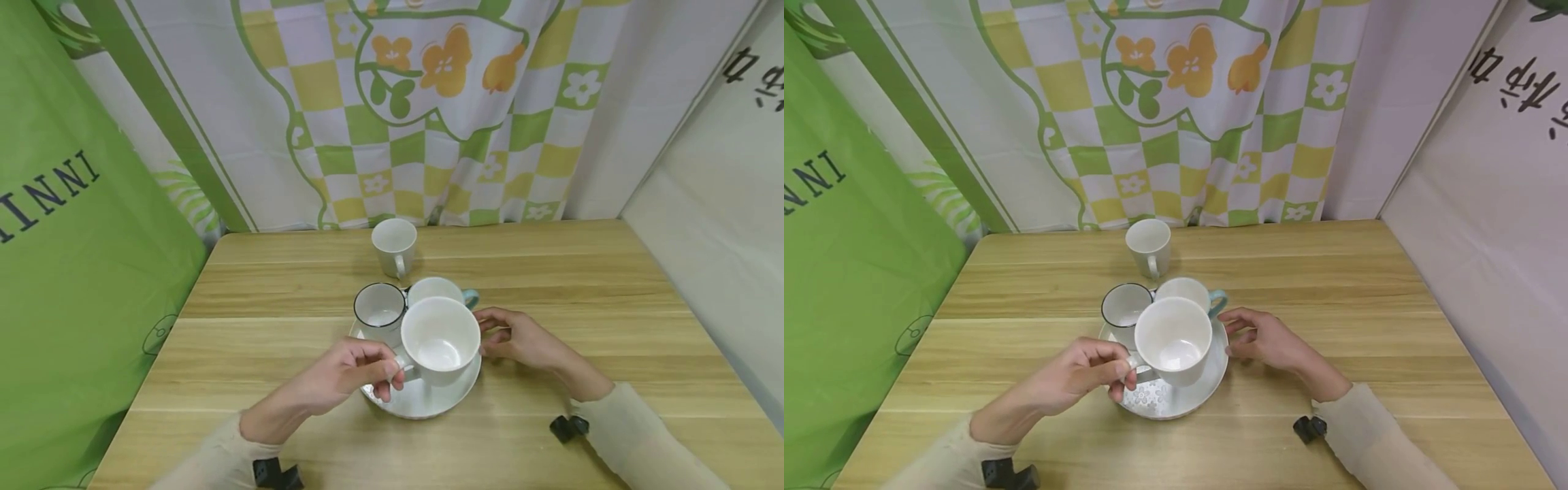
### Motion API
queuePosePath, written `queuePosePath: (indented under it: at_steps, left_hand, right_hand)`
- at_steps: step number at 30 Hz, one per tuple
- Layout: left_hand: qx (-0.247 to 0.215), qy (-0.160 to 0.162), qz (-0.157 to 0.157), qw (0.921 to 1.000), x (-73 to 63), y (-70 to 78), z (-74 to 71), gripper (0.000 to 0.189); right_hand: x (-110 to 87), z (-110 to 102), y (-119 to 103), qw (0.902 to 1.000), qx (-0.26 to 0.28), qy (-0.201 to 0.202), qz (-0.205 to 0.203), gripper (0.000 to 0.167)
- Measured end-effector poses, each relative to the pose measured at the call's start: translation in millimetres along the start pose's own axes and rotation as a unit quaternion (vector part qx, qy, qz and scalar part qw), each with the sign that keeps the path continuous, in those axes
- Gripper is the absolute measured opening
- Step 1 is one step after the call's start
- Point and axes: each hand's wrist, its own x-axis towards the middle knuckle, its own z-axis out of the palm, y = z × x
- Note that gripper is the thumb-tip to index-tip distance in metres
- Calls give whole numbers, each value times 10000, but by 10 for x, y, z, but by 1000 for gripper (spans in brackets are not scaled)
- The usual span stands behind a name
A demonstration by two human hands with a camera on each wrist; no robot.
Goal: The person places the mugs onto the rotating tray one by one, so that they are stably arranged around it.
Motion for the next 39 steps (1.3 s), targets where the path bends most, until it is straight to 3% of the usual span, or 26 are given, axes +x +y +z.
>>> queuePosePath:
  at_steps: [12,28,39]
  left_hand:
    - [65,-222,-216,9995,95,-191,28,32]
    - [-234,-202,-565,9979,166,-438,101,32]
    - [-302,-196,-592,9976,202,-572,133,31]
  right_hand:
    - [-11,-15,-19,10000,-67,-16,-9,57]
    - [-19,-14,-10,10000,44,-51,-36,59]
    - [-28,-19,-23,9999,135,-77,61,60]
